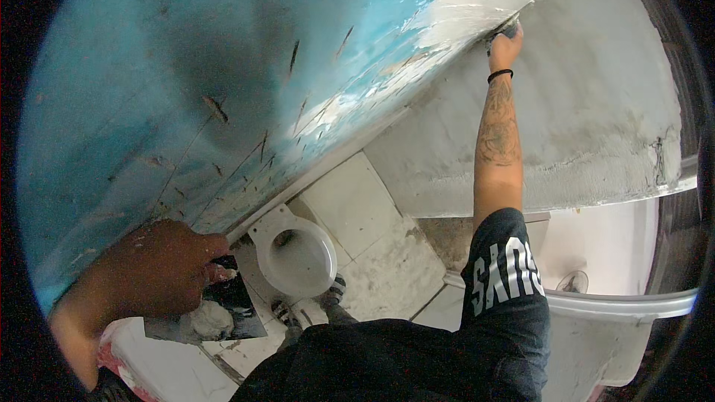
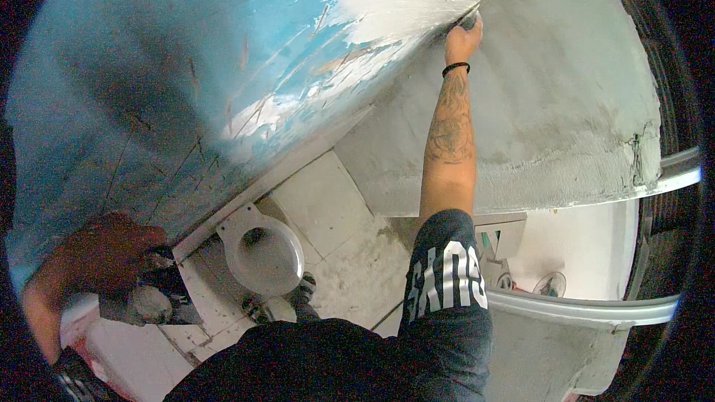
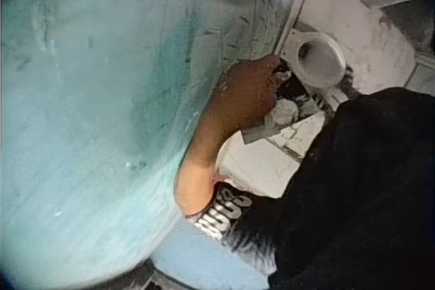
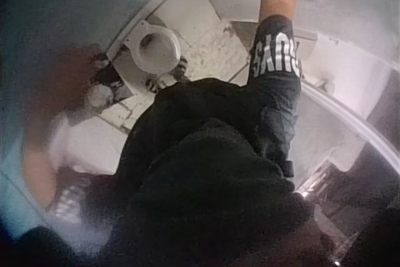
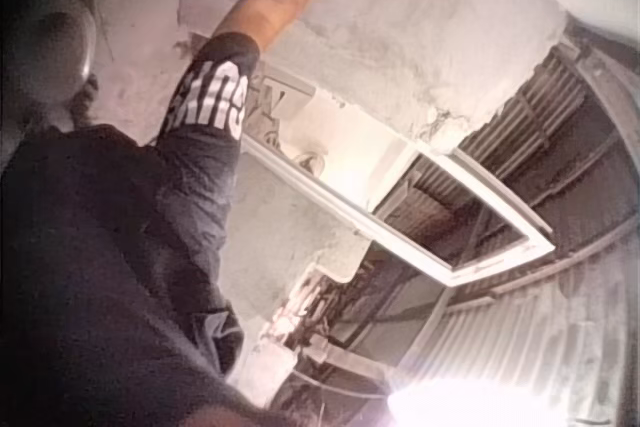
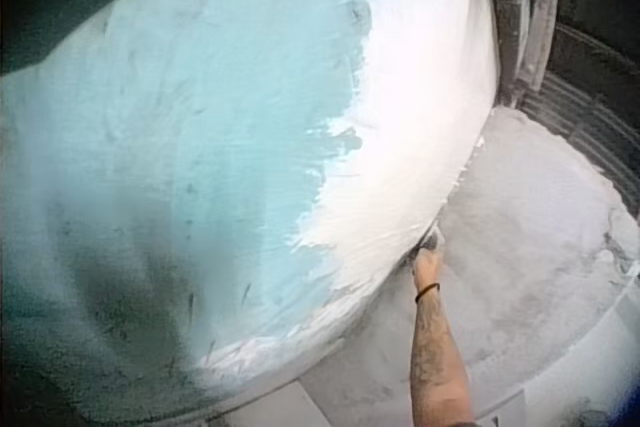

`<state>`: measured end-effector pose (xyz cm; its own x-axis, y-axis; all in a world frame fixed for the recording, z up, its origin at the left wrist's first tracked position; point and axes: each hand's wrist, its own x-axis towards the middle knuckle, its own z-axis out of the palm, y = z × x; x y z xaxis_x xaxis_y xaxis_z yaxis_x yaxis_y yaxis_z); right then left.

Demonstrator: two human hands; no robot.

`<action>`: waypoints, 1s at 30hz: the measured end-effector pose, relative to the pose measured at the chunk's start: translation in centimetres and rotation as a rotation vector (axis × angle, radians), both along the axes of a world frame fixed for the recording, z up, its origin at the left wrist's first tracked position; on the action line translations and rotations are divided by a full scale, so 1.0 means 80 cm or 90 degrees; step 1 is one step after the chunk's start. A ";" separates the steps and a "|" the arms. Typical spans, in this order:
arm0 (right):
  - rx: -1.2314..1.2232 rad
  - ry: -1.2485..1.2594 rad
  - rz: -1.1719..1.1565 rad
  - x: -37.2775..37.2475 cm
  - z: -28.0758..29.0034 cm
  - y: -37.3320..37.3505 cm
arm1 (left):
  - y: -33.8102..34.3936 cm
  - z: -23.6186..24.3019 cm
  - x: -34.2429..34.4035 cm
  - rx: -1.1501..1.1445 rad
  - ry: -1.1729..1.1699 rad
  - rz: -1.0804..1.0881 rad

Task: The person applies plaster onto the bathroom walls using putty knives, periodically scooping more plaster and spreading it across the blades.

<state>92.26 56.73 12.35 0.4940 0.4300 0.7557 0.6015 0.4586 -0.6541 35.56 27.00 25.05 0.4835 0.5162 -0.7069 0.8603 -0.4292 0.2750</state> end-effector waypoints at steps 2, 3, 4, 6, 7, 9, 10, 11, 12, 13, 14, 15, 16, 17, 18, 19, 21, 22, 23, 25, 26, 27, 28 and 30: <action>-0.059 -0.054 -0.079 -0.010 0.000 0.005 | -0.001 0.002 -0.001 0.014 0.008 -0.007; -0.059 -0.054 -0.078 -0.014 0.001 0.004 | -0.001 0.003 -0.001 0.011 -0.001 -0.013; -0.052 -0.061 -0.089 -0.017 0.002 0.002 | -0.001 0.004 -0.001 0.009 -0.011 -0.020; -0.045 -0.064 -0.093 -0.041 0.002 -0.003 | -0.001 0.000 -0.002 0.005 -0.016 -0.002; -0.058 -0.071 -0.102 -0.047 0.003 -0.009 | -0.001 -0.003 -0.002 0.001 -0.026 0.009; -0.071 -0.078 -0.114 -0.062 0.003 -0.018 | 0.000 -0.009 -0.003 0.018 -0.050 -0.002; -0.061 -0.117 -0.162 -0.070 0.000 -0.022 | 0.000 -0.013 -0.004 0.036 -0.072 -0.012; -0.050 -0.156 -0.211 -0.077 -0.001 -0.028 | 0.001 -0.020 -0.005 0.036 -0.074 -0.015; -0.050 -0.158 -0.216 -0.082 -0.001 -0.035 | 0.002 -0.029 -0.005 0.049 -0.090 -0.031; -0.047 -0.175 -0.216 -0.085 -0.002 -0.045 | 0.003 -0.034 -0.005 0.062 -0.107 -0.048; -0.042 -0.173 -0.194 -0.119 -0.008 -0.048 | -0.003 -0.025 -0.011 0.066 -0.091 -0.034; -0.062 -0.146 -0.158 -0.145 -0.012 -0.055 | -0.002 -0.022 -0.011 0.048 -0.068 -0.021; -0.063 -0.145 -0.160 -0.162 -0.016 -0.064 | -0.001 -0.019 -0.008 0.031 -0.050 -0.015; -0.081 -0.159 -0.172 -0.182 -0.020 -0.073 | -0.002 -0.019 -0.009 0.030 -0.048 -0.016; -0.087 -0.160 -0.174 -0.208 -0.011 -0.080 | -0.012 -0.004 -0.010 0.061 -0.025 -0.018; -0.116 -0.173 -0.168 -0.208 -0.007 -0.100 | -0.005 -0.011 -0.005 0.077 -0.032 -0.046; -0.126 -0.158 -0.185 -0.234 -0.001 -0.130 | 0.001 -0.018 0.004 0.085 -0.044 -0.068; -0.132 -0.128 -0.177 -0.258 0.000 -0.140 | -0.002 -0.018 0.003 0.096 -0.038 -0.069; -0.133 -0.149 -0.193 -0.280 0.000 -0.149 | -0.003 -0.020 -0.001 0.099 -0.033 -0.066; -0.153 -0.149 -0.184 -0.313 0.005 -0.174 | -0.002 -0.029 -0.004 0.117 -0.058 -0.066; -0.173 -0.150 -0.178 -0.324 0.009 -0.183 | 0.001 -0.035 -0.004 0.119 -0.062 -0.072; -0.116 -0.211 -0.222 -0.329 0.002 -0.185 | 0.005 -0.040 -0.004 0.112 -0.077 -0.097; -0.112 -0.206 -0.216 -0.351 0.003 -0.189 | 0.004 -0.040 -0.010 0.107 -0.081 -0.110; -0.141 -0.175 -0.208 -0.383 0.007 -0.212 | 0.007 -0.045 -0.012 0.115 -0.116 -0.120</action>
